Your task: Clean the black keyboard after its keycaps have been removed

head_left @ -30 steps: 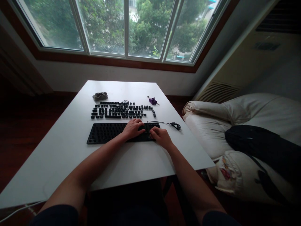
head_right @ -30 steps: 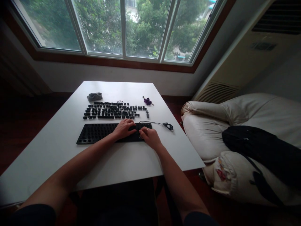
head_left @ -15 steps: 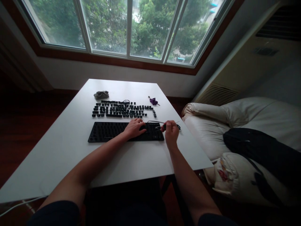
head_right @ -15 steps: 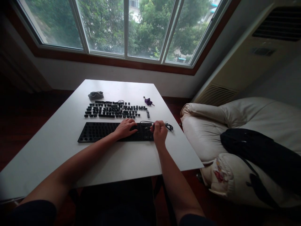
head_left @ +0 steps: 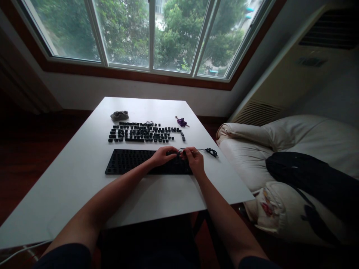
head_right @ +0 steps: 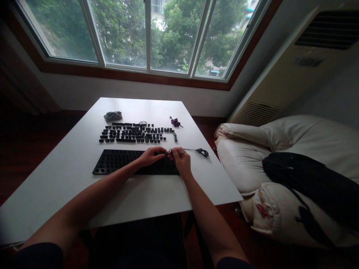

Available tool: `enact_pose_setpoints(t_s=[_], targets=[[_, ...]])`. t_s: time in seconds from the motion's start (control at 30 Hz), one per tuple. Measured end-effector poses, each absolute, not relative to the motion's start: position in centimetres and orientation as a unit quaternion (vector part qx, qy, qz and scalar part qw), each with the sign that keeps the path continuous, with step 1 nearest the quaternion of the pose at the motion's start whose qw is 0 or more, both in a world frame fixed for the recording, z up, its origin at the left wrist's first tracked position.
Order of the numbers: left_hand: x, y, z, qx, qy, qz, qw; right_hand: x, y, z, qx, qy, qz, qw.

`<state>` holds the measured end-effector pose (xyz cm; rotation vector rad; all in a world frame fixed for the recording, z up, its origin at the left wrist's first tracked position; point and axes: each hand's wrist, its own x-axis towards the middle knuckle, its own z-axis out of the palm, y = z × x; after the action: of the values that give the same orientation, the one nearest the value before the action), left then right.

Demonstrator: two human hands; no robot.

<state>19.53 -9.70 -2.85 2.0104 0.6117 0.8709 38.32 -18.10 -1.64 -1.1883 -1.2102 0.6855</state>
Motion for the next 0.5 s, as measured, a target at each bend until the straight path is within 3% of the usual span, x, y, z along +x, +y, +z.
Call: enact_pose_setpoints(t_s=[0.23, 0.5], targets=[[19.84, -9.62, -3.29, 0.686, 0.218, 0.362, 0.593, 38.40, -18.57, -1.29, -0.494, -0.530, 0.305, 0.618], [20.12, -10.24, -3.05, 0.699, 0.209, 0.354, 0.585, 38.21, -18.27, -1.50, -0.501, -0.508, 0.342, 0.612]])
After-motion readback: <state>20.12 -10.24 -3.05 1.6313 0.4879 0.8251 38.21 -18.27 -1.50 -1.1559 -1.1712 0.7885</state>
